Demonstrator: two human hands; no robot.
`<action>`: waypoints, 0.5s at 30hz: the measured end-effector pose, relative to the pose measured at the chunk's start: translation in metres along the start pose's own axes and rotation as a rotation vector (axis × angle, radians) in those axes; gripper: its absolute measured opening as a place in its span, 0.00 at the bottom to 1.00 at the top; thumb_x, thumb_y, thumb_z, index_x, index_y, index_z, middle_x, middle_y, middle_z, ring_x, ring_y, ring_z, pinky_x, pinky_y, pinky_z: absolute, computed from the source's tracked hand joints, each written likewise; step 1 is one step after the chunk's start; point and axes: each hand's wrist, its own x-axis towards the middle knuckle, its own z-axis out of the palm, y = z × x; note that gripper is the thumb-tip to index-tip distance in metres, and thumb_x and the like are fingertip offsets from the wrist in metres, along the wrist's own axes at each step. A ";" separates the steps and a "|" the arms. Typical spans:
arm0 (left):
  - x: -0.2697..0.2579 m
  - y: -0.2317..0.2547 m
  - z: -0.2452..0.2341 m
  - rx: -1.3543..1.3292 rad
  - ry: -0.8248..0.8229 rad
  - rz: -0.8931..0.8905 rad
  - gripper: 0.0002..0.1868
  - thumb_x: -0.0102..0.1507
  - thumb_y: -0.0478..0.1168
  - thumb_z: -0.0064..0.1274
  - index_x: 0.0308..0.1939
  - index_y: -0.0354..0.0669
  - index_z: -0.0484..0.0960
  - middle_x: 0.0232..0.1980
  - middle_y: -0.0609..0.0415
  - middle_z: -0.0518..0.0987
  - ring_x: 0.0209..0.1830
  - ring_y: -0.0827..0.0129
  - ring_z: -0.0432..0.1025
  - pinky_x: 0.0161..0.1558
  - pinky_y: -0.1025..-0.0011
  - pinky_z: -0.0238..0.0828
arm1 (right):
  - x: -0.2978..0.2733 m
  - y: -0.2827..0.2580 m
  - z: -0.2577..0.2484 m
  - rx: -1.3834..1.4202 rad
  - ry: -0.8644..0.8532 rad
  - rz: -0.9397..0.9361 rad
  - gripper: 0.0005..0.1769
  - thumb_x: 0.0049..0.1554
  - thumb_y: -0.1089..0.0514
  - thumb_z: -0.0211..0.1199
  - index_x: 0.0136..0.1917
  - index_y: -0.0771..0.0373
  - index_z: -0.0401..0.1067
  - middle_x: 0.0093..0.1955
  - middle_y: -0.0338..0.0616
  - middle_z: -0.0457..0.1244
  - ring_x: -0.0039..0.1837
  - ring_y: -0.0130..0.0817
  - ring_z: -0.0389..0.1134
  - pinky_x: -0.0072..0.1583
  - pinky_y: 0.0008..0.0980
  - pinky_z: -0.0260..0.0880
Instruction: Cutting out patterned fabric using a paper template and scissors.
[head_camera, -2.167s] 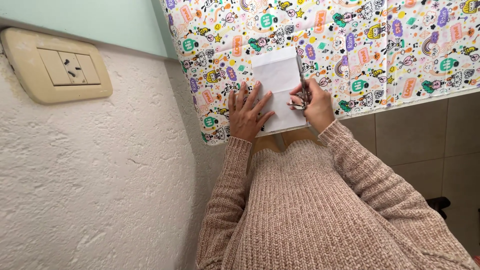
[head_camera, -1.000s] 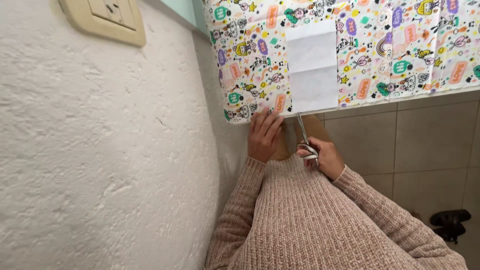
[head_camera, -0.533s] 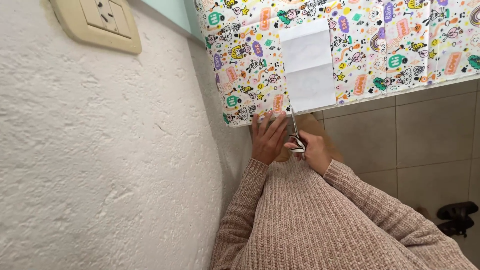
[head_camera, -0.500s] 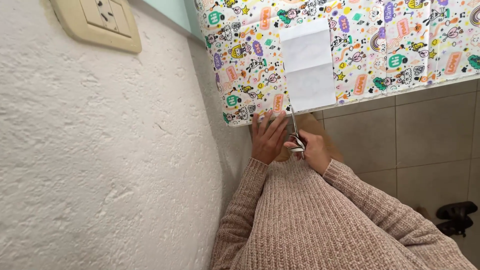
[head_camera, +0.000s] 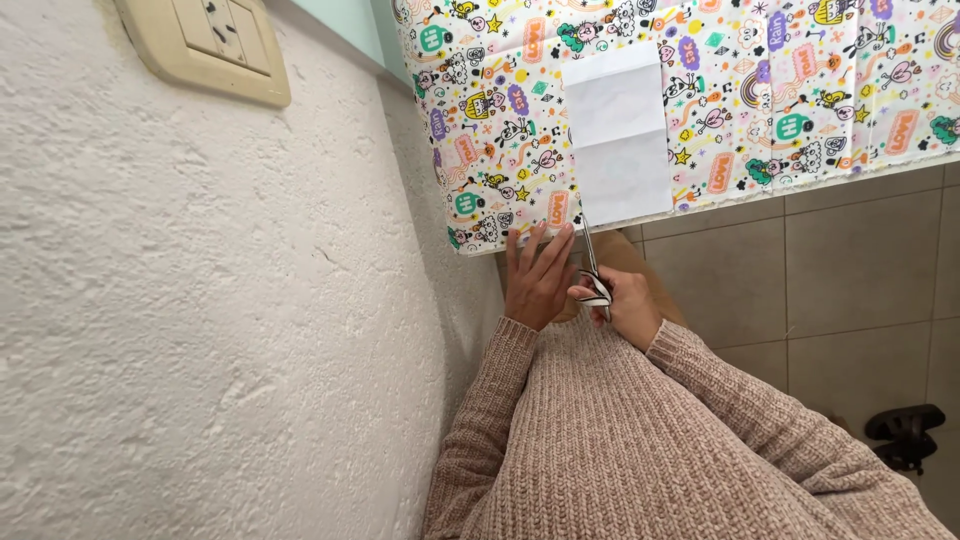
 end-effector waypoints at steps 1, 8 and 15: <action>0.000 0.000 0.000 0.001 -0.003 0.000 0.28 0.68 0.43 0.57 0.72 0.42 0.73 0.78 0.62 0.64 0.81 0.59 0.52 0.82 0.43 0.36 | 0.001 -0.001 0.000 -0.006 -0.005 0.004 0.17 0.57 0.50 0.68 0.41 0.68 0.74 0.26 0.39 0.65 0.27 0.25 0.67 0.29 0.28 0.66; -0.001 -0.001 0.000 -0.001 -0.014 0.000 0.28 0.70 0.47 0.53 0.72 0.41 0.73 0.77 0.62 0.64 0.81 0.60 0.51 0.83 0.43 0.35 | 0.011 -0.011 -0.001 0.042 0.007 -0.017 0.16 0.57 0.50 0.67 0.45 0.68 0.77 0.27 0.39 0.66 0.27 0.24 0.67 0.29 0.29 0.65; -0.002 -0.002 0.000 -0.017 -0.005 0.006 0.26 0.70 0.45 0.51 0.71 0.42 0.73 0.77 0.63 0.64 0.81 0.60 0.51 0.83 0.43 0.35 | 0.009 -0.020 -0.001 -0.007 0.023 -0.022 0.17 0.58 0.50 0.68 0.42 0.69 0.75 0.26 0.40 0.65 0.27 0.25 0.66 0.29 0.29 0.65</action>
